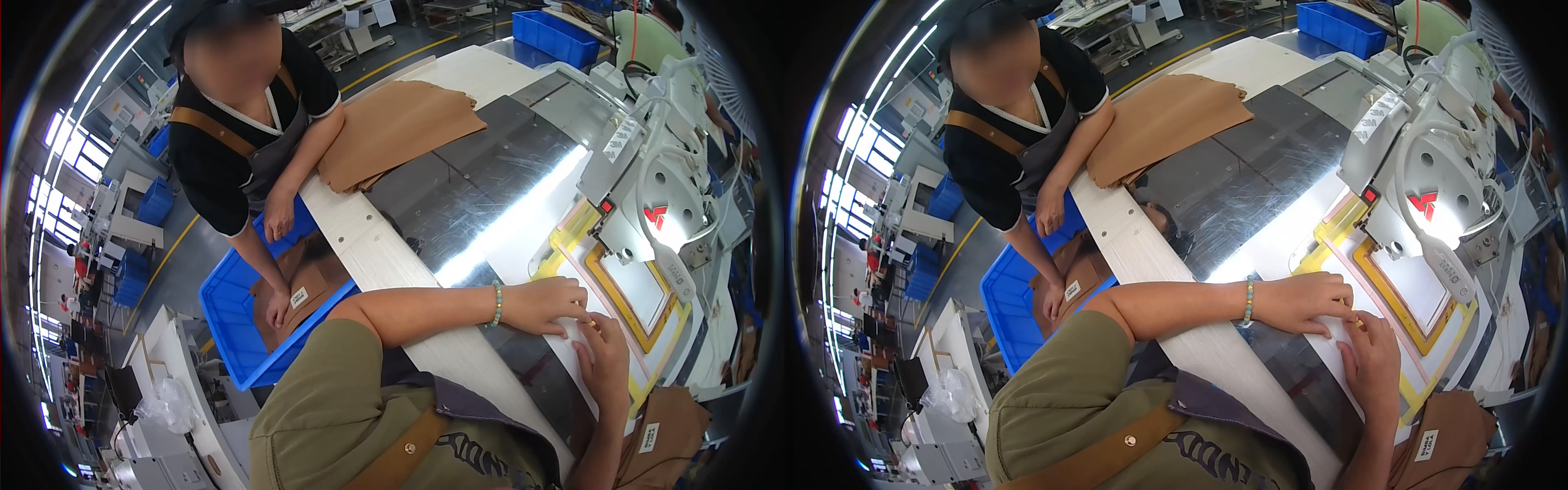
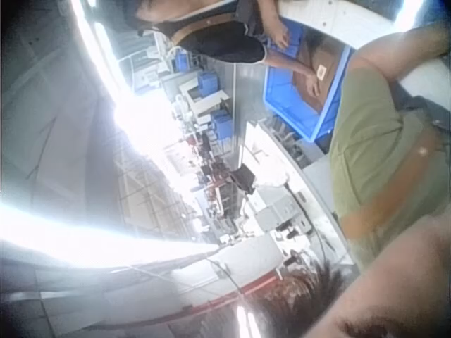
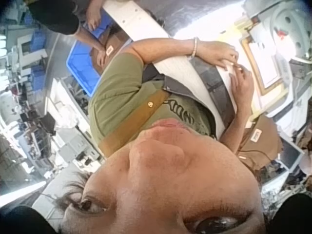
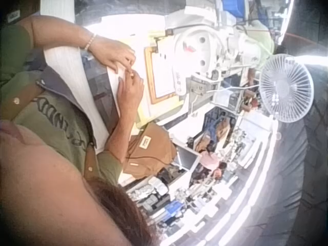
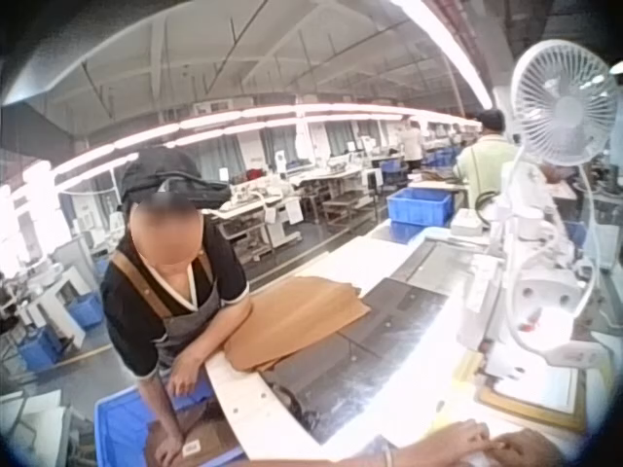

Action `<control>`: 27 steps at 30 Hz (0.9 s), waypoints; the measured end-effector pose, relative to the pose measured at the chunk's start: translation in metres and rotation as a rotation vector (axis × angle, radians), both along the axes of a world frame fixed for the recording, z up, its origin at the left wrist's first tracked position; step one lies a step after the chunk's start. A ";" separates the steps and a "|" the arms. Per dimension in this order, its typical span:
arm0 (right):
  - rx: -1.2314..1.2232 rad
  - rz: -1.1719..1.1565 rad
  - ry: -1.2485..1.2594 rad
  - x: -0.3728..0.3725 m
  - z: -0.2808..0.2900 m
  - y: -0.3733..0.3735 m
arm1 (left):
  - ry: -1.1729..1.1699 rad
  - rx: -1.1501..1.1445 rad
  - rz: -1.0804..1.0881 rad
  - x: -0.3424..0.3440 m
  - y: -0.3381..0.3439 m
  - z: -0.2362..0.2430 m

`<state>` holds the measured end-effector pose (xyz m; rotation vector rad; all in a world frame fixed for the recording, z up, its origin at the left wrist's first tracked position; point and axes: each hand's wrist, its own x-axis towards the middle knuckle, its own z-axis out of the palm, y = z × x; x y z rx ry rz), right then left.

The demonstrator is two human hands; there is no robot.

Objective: The recorder is using an industrial sewing machine to sew labels onto brown leather or fabric pieces.

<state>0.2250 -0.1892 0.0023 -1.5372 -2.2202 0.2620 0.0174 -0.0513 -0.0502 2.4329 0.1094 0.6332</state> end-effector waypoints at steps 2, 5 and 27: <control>-0.004 -0.003 0.020 0.002 -0.002 0.000 | 0.005 0.001 0.000 0.000 0.000 0.001; -0.023 -0.018 0.104 0.002 -0.005 -0.002 | 0.006 -0.002 0.002 -0.001 -0.002 0.002; 0.128 0.000 0.081 0.013 -0.009 0.006 | 0.610 0.655 0.966 -0.204 0.192 0.021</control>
